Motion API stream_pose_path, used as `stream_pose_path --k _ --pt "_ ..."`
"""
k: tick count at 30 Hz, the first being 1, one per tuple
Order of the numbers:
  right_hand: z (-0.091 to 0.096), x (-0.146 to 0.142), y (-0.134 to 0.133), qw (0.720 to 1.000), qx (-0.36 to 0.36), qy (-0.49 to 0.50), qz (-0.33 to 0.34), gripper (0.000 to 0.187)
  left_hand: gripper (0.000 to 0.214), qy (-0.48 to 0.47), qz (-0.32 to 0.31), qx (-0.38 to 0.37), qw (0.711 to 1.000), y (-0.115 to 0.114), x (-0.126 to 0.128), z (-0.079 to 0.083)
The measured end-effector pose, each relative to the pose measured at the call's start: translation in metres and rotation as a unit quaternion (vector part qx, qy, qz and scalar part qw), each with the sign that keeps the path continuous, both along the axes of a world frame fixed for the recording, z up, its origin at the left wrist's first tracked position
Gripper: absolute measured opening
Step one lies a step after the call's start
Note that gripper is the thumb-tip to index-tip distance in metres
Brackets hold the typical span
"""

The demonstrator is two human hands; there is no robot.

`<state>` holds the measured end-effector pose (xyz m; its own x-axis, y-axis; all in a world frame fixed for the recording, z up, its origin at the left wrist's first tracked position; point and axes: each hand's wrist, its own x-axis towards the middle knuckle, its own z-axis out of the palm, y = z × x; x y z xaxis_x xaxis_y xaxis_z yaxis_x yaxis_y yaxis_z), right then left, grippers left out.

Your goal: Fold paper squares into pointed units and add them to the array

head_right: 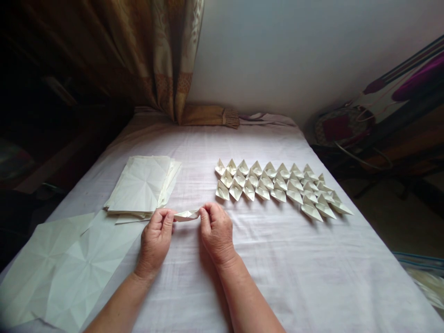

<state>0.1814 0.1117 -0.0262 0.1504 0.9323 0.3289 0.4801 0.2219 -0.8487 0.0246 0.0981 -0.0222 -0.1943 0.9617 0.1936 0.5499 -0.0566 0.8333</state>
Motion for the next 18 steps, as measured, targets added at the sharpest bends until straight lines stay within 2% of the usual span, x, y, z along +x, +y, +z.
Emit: stream_pose_path --k 3,6,8,14,18 --pt "0.0 0.002 0.001 0.999 -0.002 -0.031 0.011 0.017 0.014 0.044 -0.032 0.052 0.997 0.0 0.0 -0.001" --pt "-0.001 0.005 0.001 0.998 -0.001 -0.053 0.031 0.016 0.021 0.114 -0.083 0.135 0.981 0.0 0.001 0.0" --pt "-0.001 0.007 0.002 0.997 0.001 -0.068 0.044 0.016 0.024 0.172 -0.112 0.158 0.966 0.0 0.001 0.001" --pt "0.001 0.011 0.004 0.994 0.02 -0.092 0.056 0.01 0.009 0.249 -0.137 0.125 0.951 0.001 0.0 -0.001" --pt "0.005 0.013 0.003 0.984 0.061 -0.119 0.114 0.022 0.014 0.27 -0.147 0.108 0.945 -0.001 0.0 -0.001"
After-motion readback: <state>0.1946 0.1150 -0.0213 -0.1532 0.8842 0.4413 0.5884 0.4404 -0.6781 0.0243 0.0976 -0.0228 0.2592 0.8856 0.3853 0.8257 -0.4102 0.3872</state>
